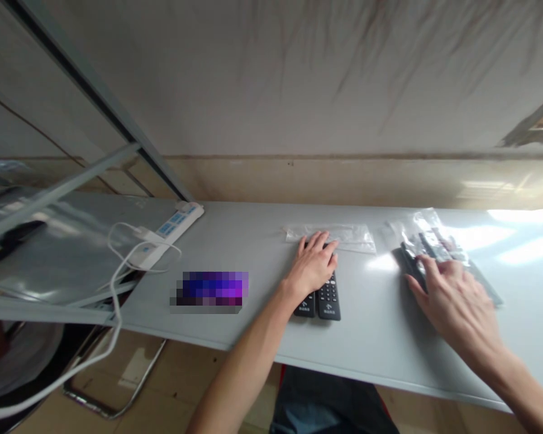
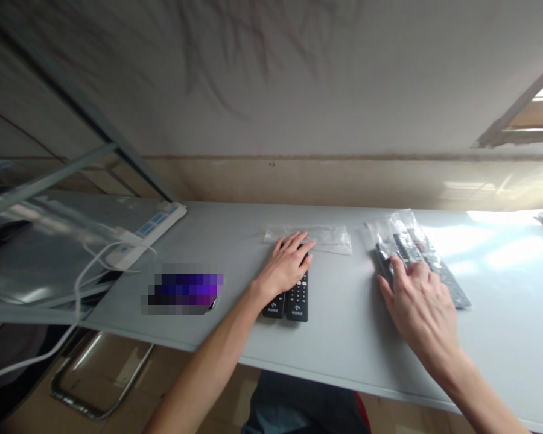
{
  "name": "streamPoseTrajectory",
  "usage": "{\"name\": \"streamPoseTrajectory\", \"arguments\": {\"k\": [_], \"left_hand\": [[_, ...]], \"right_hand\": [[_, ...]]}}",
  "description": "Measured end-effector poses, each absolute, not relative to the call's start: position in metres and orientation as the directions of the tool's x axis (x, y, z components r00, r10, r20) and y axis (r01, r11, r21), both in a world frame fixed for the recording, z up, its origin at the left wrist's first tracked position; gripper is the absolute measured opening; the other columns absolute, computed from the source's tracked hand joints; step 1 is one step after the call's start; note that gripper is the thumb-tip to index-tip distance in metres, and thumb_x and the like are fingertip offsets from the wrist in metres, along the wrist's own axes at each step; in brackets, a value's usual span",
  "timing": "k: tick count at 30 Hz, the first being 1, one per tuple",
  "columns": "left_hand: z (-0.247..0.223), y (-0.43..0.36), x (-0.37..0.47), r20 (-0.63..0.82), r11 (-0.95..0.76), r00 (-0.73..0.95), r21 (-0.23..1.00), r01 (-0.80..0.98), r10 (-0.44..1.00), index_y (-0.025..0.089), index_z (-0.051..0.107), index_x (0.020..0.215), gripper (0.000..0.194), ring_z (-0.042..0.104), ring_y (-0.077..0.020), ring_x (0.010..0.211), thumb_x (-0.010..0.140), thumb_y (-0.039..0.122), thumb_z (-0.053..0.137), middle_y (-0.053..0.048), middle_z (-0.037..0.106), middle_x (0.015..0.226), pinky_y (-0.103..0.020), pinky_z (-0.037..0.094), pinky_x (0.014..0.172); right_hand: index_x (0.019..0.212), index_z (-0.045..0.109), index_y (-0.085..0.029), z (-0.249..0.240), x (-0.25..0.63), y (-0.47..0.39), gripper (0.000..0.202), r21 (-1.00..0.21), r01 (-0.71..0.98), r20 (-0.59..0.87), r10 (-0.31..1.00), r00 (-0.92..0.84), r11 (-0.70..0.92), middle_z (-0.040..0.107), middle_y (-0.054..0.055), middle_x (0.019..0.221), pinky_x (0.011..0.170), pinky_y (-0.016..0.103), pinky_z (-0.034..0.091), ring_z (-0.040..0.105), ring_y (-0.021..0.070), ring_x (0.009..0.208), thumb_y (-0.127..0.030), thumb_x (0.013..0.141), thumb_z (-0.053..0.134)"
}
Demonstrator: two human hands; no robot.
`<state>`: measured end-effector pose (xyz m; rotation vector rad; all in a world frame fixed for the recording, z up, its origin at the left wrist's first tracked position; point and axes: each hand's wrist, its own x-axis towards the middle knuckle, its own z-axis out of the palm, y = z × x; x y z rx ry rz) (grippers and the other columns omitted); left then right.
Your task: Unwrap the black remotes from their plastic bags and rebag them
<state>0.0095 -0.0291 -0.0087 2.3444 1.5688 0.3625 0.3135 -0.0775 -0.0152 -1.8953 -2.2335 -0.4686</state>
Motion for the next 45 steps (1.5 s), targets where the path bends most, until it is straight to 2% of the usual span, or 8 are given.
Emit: {"name": "streamPoseTrajectory", "arguments": {"k": [12,18,26,30,34,37,41,45], "left_hand": [[-0.012,-0.028,0.009,0.055,-0.383,0.389,0.341,0.859,0.92,0.022,0.057,0.156,0.048,0.037,-0.0278,0.164,0.115,0.035,0.037,-0.012,0.044,0.174,-0.058,0.029,0.136],[-0.01,-0.029,0.01,0.054,-0.395,0.401,0.337,0.855,0.915,0.021,0.059,0.155,0.046,0.039,-0.0279,0.164,0.115,0.032,0.038,-0.012,0.045,0.174,-0.056,0.031,0.136],[-0.007,-0.031,0.009,0.056,-0.397,0.403,0.338,0.853,0.913,0.023,0.059,0.153,0.044,0.039,-0.0277,0.163,0.115,0.031,0.037,-0.011,0.045,0.174,-0.055,0.03,0.136],[-0.005,-0.032,0.008,0.058,-0.406,0.411,0.332,0.852,0.91,0.02,0.058,0.153,0.044,0.036,-0.0295,0.166,0.116,0.033,0.037,-0.013,0.045,0.173,-0.053,0.029,0.137],[-0.002,-0.032,0.008,0.142,-0.411,0.388,0.408,0.815,0.911,0.019,0.052,0.159,0.057,0.02,-0.0343,0.171,0.114,0.053,0.044,-0.016,0.044,0.174,-0.06,0.02,0.139],[-0.001,-0.027,0.009,0.275,-0.426,0.326,0.601,0.676,0.905,0.019,0.055,0.157,0.069,0.031,-0.0365,0.167,0.108,0.067,0.051,-0.017,0.051,0.168,-0.059,0.023,0.138],[-0.004,-0.019,0.008,0.216,-0.242,0.125,0.937,0.253,0.968,0.017,0.075,0.137,0.063,0.07,-0.0357,0.133,0.102,0.067,0.063,-0.016,0.073,0.145,-0.049,0.055,0.116],[-0.009,-0.011,0.003,0.098,-0.103,-0.046,0.988,-0.113,0.994,0.015,0.086,0.114,0.047,0.079,-0.029,0.108,0.086,0.054,0.087,-0.013,0.084,0.118,-0.038,0.065,0.094]], "right_hand": [[0.156,0.06,-0.023,-0.019,0.3,-0.084,0.057,0.045,0.994,0.315,0.943,-0.111,0.102,0.066,0.015,0.093,0.046,0.035,0.033,0.055,0.0234,0.051,-0.047,0.108,0.041],[0.163,0.043,-0.016,0.031,0.289,-0.072,0.073,-0.148,0.988,0.397,0.917,0.032,0.03,0.077,0.026,0.111,0.053,0.041,0.038,0.065,0.0327,0.063,-0.052,0.101,0.052],[0.155,0.044,-0.016,0.016,0.242,-0.01,0.07,-0.448,0.828,0.433,0.892,-0.128,0.336,0.08,0.017,0.109,0.062,0.038,0.051,0.072,0.0294,0.071,-0.047,0.095,0.062],[0.148,0.057,-0.018,-0.014,0.242,-0.003,0.058,-0.414,0.8,0.477,0.852,-0.215,0.434,0.081,0.015,0.113,0.067,0.038,0.057,0.077,0.0302,0.082,-0.04,0.095,0.064],[0.151,0.063,-0.023,-0.023,0.254,-0.006,0.054,-0.387,0.722,0.591,0.755,-0.283,0.574,0.079,0.013,0.125,0.086,0.042,0.062,0.077,0.0301,0.101,-0.033,0.098,0.066],[0.154,0.062,-0.024,-0.021,0.257,-0.005,0.057,-0.403,0.685,0.569,0.752,-0.332,0.607,0.077,0.012,0.114,0.087,0.048,0.061,0.071,0.0313,0.098,-0.031,0.098,0.068],[0.158,0.061,-0.03,-0.022,0.251,-0.002,0.058,-0.461,0.607,0.437,0.761,-0.48,0.648,0.073,0.01,0.107,0.089,0.049,0.06,0.065,0.0312,0.099,-0.024,0.1,0.064],[0.161,0.057,-0.035,-0.024,0.246,-0.002,0.058,-0.543,0.56,0.413,0.78,-0.47,0.626,0.071,0.009,0.114,0.095,0.051,0.059,0.064,0.0313,0.106,-0.032,0.103,0.064]]}}
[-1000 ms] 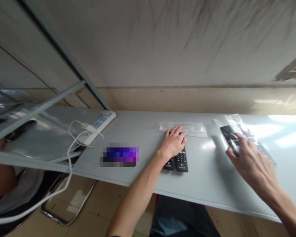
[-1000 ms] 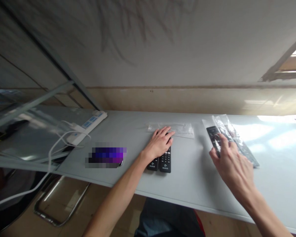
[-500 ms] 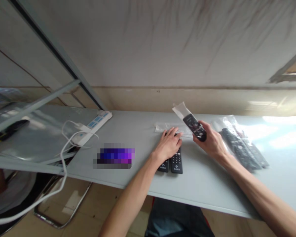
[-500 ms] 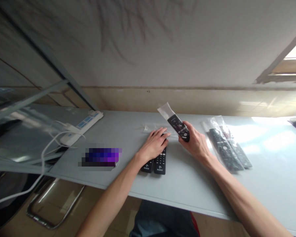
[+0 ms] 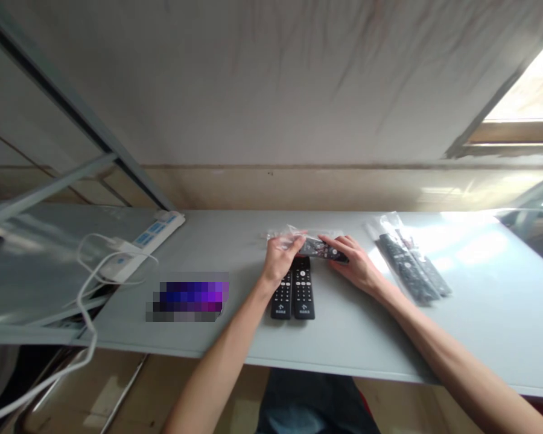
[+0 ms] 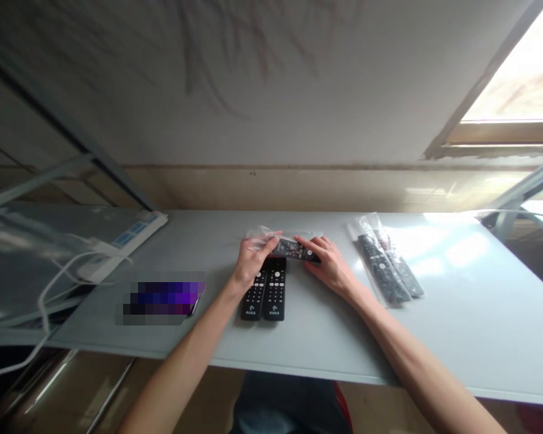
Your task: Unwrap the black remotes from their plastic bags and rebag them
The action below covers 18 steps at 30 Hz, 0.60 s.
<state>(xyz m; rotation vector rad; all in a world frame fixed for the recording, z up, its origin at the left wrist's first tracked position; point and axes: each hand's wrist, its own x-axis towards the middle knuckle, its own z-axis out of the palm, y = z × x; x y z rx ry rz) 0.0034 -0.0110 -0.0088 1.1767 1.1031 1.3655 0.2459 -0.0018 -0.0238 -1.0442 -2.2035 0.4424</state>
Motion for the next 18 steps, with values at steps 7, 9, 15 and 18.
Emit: {"name": "streamPoseTrajectory", "arguments": {"k": [7,9,15,18], "left_hand": [[-0.004,-0.005,-0.005,-0.034,-0.048,-0.171,0.889,-0.456,0.985,0.016,0.084,0.11,0.052,0.079,-0.0212,0.088,0.069,0.044,0.101,-0.009,0.084,0.109,-0.03,0.068,0.07],[-0.002,-0.005,-0.006,-0.039,-0.032,-0.133,0.87,-0.491,0.99,0.016,0.082,0.116,0.055,0.08,-0.0222,0.092,0.07,0.04,0.101,-0.01,0.084,0.112,-0.029,0.068,0.071],[-0.003,-0.003,-0.011,-0.177,0.094,-0.047,0.706,-0.702,0.983,0.012,0.079,0.123,0.038,0.083,-0.0235,0.093,0.105,0.044,0.068,-0.015,0.084,0.118,-0.035,0.07,0.078],[0.0,-0.001,-0.013,-0.264,0.129,-0.045,0.604,-0.787,0.963,0.013,0.078,0.119,0.038,0.083,-0.0212,0.087,0.114,0.036,0.049,-0.012,0.085,0.109,-0.035,0.07,0.079]], "right_hand": [[0.139,0.067,-0.023,-0.012,0.255,0.008,0.062,-0.927,0.252,0.287,0.958,0.002,0.277,0.076,0.014,0.117,0.097,0.051,0.057,0.07,0.0312,0.106,-0.069,0.098,0.067],[0.113,0.072,-0.019,-0.009,0.256,0.008,0.058,-0.962,0.176,0.208,0.978,-0.028,0.21,0.078,0.012,0.092,0.079,0.044,0.06,0.072,0.0263,0.081,-0.073,0.102,0.055],[0.081,0.072,-0.017,0.011,0.252,0.011,0.067,-0.966,0.164,0.19,0.98,-0.057,0.197,0.075,0.012,0.068,0.056,0.033,0.053,0.068,0.0212,0.059,-0.082,0.094,0.06],[0.073,0.07,-0.018,0.039,0.246,0.02,0.067,-0.936,0.227,0.269,0.963,-0.03,0.269,0.07,0.009,0.061,0.053,0.031,0.049,0.063,0.0189,0.054,-0.082,0.092,0.063]]}}
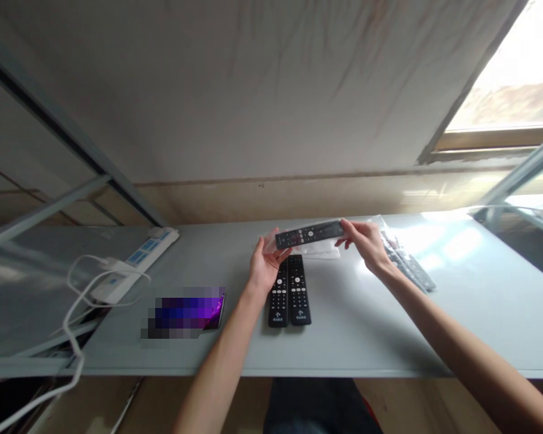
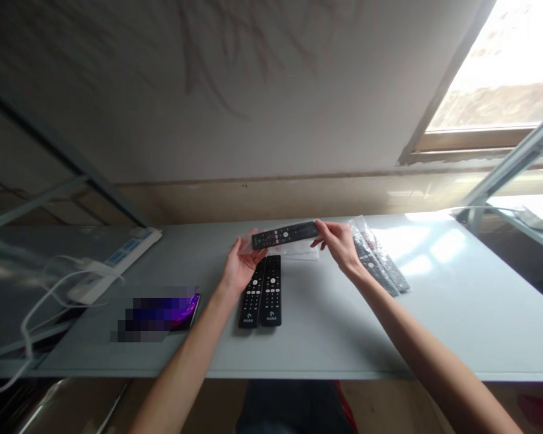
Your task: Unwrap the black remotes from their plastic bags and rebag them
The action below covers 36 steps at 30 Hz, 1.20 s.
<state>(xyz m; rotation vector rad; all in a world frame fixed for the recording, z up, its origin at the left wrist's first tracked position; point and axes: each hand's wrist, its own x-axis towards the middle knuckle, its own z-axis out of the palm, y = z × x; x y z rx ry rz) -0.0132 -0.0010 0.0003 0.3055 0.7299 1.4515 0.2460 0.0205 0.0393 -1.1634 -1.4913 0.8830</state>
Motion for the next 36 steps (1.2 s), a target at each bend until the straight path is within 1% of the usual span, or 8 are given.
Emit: {"name": "streamPoseTrajectory", "arguments": {"k": [5,10,16,19,22,25,32,36], "left_hand": [[0.01,0.001,-0.013,-0.321,0.066,-0.127,0.528,-0.847,0.938,0.012,0.077,0.104,0.028,0.082,-0.0161,0.077,0.113,0.029,0.057,-0.007,0.085,0.09,-0.028,0.069,0.08],[0.012,0.002,-0.014,-0.363,0.005,-0.195,0.483,-0.876,0.911,0.013,0.075,0.104,0.011,0.081,-0.0123,0.074,0.105,0.022,0.07,-0.005,0.084,0.088,-0.023,0.068,0.081],[0.011,0.007,-0.022,-0.419,-0.015,-0.241,0.475,-0.88,0.876,0.011,0.071,0.103,0.005,0.077,-0.0107,0.063,0.099,0.014,0.075,-0.004,0.082,0.085,-0.019,0.067,0.069],[0.016,0.009,-0.032,-0.398,-0.072,-0.279,0.462,-0.884,0.874,0.012,0.069,0.107,0.003,0.079,-0.0093,0.071,0.105,0.014,0.069,-0.003,0.082,0.087,-0.015,0.066,0.072],[0.019,0.01,-0.043,-0.335,-0.121,-0.282,0.43,-0.895,0.899,0.012,0.069,0.112,0.015,0.083,-0.0113,0.09,0.112,0.014,0.054,-0.007,0.083,0.099,-0.011,0.065,0.073],[0.018,0.01,-0.049,-0.309,-0.149,-0.303,0.436,-0.888,0.901,0.012,0.069,0.111,0.021,0.079,-0.0062,0.074,0.114,0.015,0.048,-0.005,0.082,0.094,-0.007,0.059,0.06],[0.021,0.008,-0.042,-0.272,-0.104,-0.248,0.45,-0.887,0.93,0.011,0.069,0.101,0.033,0.064,-0.0012,0.055,0.117,0.017,0.041,-0.006,0.08,0.09,-0.008,0.049,0.049],[0.019,0.005,-0.032,-0.274,-0.043,-0.237,0.565,-0.824,0.932,0.013,0.07,0.102,0.008,0.069,-0.005,0.058,0.106,0.015,0.064,-0.003,0.081,0.089,-0.013,0.057,0.055]], "right_hand": [[0.067,0.061,-0.021,0.104,0.219,0.038,0.05,-0.8,0.389,0.474,0.879,-0.058,0.457,0.062,0.002,0.063,0.059,0.03,0.043,0.057,0.0154,0.059,-0.06,0.098,0.069],[0.083,0.064,-0.022,0.155,0.192,0.047,0.024,-0.414,0.647,0.704,0.676,-0.218,0.64,0.068,0.002,0.072,0.065,0.031,0.041,0.059,0.0147,0.063,-0.031,0.104,0.057],[0.089,0.052,-0.027,0.156,0.23,0.086,0.033,-0.676,0.421,0.697,0.71,0.102,0.604,0.068,0.002,0.077,0.05,0.028,0.041,0.059,0.013,0.056,-0.053,0.109,0.052],[0.089,0.044,-0.029,0.113,0.256,0.096,0.044,-0.855,0.248,0.518,0.76,0.393,0.456,0.063,0.001,0.071,0.043,0.029,0.036,0.055,0.0134,0.049,-0.07,0.105,0.048],[0.086,0.041,-0.029,0.053,0.261,0.086,0.053,-0.954,0.143,0.298,0.866,0.402,0.262,0.061,0.0,0.064,0.041,0.029,0.036,0.052,0.0135,0.043,-0.08,0.097,0.049],[0.085,0.04,-0.03,0.002,0.25,0.07,0.057,-0.977,0.133,0.206,0.899,0.386,0.167,0.062,0.0,0.06,0.04,0.029,0.034,0.052,0.0147,0.042,-0.086,0.092,0.048],[0.084,0.049,-0.028,-0.034,0.233,0.06,0.053,-0.98,0.18,0.139,0.926,0.351,0.079,0.068,0.006,0.069,0.062,0.035,0.051,0.059,0.0199,0.06,-0.079,0.097,0.043],[0.095,0.065,-0.024,-0.026,0.228,0.048,0.047,-0.965,0.241,0.18,0.935,0.307,0.106,0.074,0.016,0.101,0.09,0.047,0.055,0.067,0.0319,0.103,-0.07,0.096,0.057]]}}
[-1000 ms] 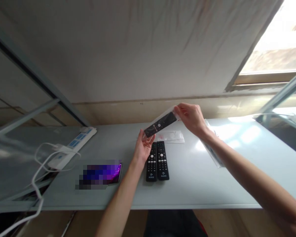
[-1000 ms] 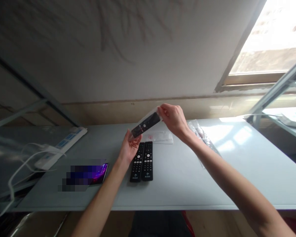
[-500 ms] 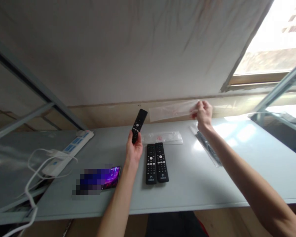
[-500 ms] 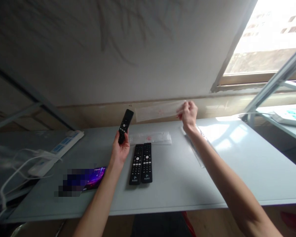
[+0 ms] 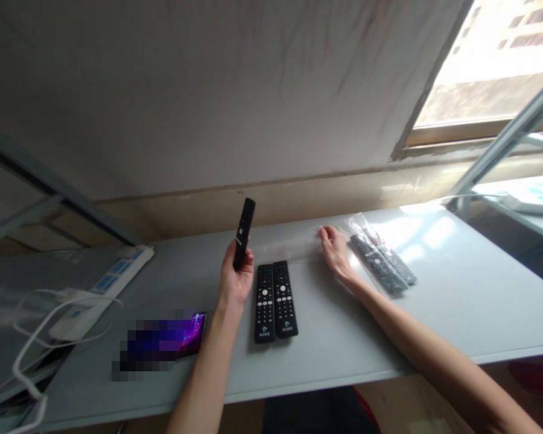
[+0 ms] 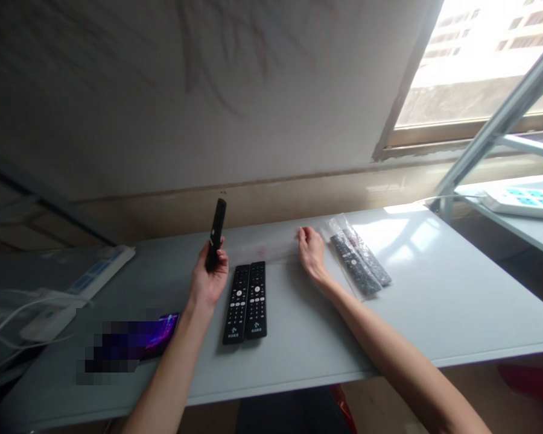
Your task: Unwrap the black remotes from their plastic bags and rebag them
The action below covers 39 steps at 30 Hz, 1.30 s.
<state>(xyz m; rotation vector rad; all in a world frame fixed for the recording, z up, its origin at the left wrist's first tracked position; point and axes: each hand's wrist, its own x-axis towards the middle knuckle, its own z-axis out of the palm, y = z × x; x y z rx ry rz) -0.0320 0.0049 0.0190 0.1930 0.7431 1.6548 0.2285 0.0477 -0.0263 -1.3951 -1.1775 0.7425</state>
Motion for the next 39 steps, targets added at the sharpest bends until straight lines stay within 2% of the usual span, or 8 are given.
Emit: {"name": "streamPoseTrajectory", "arguments": {"k": [4,9,15,18,22,27,33,39], "left_hand": [[0.017,-0.003,-0.022,-0.114,-0.021,-0.153,0.732,-0.681,0.982,0.021,0.067,0.101,0.039,0.077,-0.013,0.065,0.076,0.022,0.097,0.003,0.077,0.081,-0.02,0.064,0.064],[0.024,-0.02,-0.005,0.104,-0.064,0.092,0.93,-0.361,0.99,0.021,0.06,0.093,0.046,0.077,-0.0169,0.067,0.073,0.031,0.1,0.0,0.076,0.101,-0.027,0.064,0.063],[0.024,-0.023,-0.002,0.238,-0.236,0.162,0.971,-0.033,0.958,0.019,0.07,0.082,0.038,0.068,-0.0158,0.071,0.096,0.053,0.076,-0.005,0.073,0.085,-0.026,0.053,0.069],[0.018,-0.022,-0.008,0.366,-0.399,0.164,0.868,0.295,0.916,0.021,0.063,0.066,0.046,0.053,-0.0151,0.06,0.103,0.047,0.064,-0.001,0.06,0.063,-0.028,0.044,0.067],[0.006,-0.025,-0.006,0.381,-0.529,0.369,0.644,0.552,0.848,0.022,0.06,0.061,0.043,0.045,-0.0153,0.055,0.103,0.032,0.061,-0.002,0.06,0.062,-0.031,0.035,0.065],[-0.004,-0.03,0.005,0.303,-0.599,0.522,0.506,0.621,0.797,0.02,0.069,0.07,0.031,0.058,-0.0173,0.061,0.1,0.022,0.061,-0.006,0.07,0.072,-0.031,0.041,0.067],[-0.007,-0.028,0.005,0.292,-0.648,0.58,0.4,0.649,0.761,0.019,0.071,0.075,0.024,0.066,-0.0224,0.074,0.098,0.02,0.065,-0.008,0.071,0.075,-0.034,0.048,0.076],[-0.007,-0.027,0.007,0.299,-0.689,0.621,0.301,0.659,0.724,0.018,0.069,0.074,0.026,0.067,-0.025,0.083,0.1,0.018,0.065,-0.008,0.072,0.075,-0.038,0.049,0.082]], "right_hand": [[0.134,0.068,-0.023,-0.007,0.218,0.024,0.057,-0.961,0.207,0.221,0.958,0.18,0.183,0.063,0.018,0.145,0.111,0.05,0.047,0.053,0.0334,0.139,-0.067,0.096,0.062],[0.122,0.069,-0.022,0.008,0.199,0.0,0.059,-0.989,0.016,0.142,0.979,-0.146,0.145,0.076,0.009,0.105,0.08,0.037,0.059,0.073,0.0228,0.092,-0.074,0.103,0.047],[0.078,0.055,-0.024,0.017,0.214,-0.003,0.055,-1.0,-0.005,0.013,0.976,-0.219,0.012,0.058,0.0,0.067,0.055,0.028,0.046,0.055,0.0137,0.059,-0.075,0.096,0.061],[0.069,0.053,-0.024,0.016,0.228,-0.005,0.057,-0.992,0.097,-0.11,0.945,-0.307,-0.084,0.046,-0.004,0.054,0.043,0.027,0.03,0.04,0.0108,0.048,-0.072,0.088,0.076],[0.068,0.063,-0.021,0.007,0.231,-0.01,0.058,-0.965,0.232,-0.21,0.892,-0.401,-0.123,0.053,-0.001,0.052,0.041,0.026,0.028,0.043,0.0116,0.045,-0.075,0.083,0.078],[0.067,0.066,-0.02,-0.004,0.222,-0.015,0.062,-0.93,0.366,-0.187,0.905,-0.381,-0.038,0.061,0.003,0.053,0.043,0.028,0.027,0.044,0.0126,0.045,-0.077,0.089,0.07],[0.05,0.047,-0.025,-0.019,0.21,-0.011,0.071,-0.852,0.511,-0.009,0.971,-0.237,0.117,0.049,0.002,0.047,0.049,0.032,0.021,0.031,0.0134,0.05,-0.082,0.087,0.067],[0.06,0.056,-0.026,0.035,0.209,-0.039,0.065,-0.816,0.529,0.161,0.97,-0.18,0.234,0.046,0.002,0.053,0.052,0.034,0.024,0.032,0.0157,0.053,-0.081,0.095,0.057]]}}
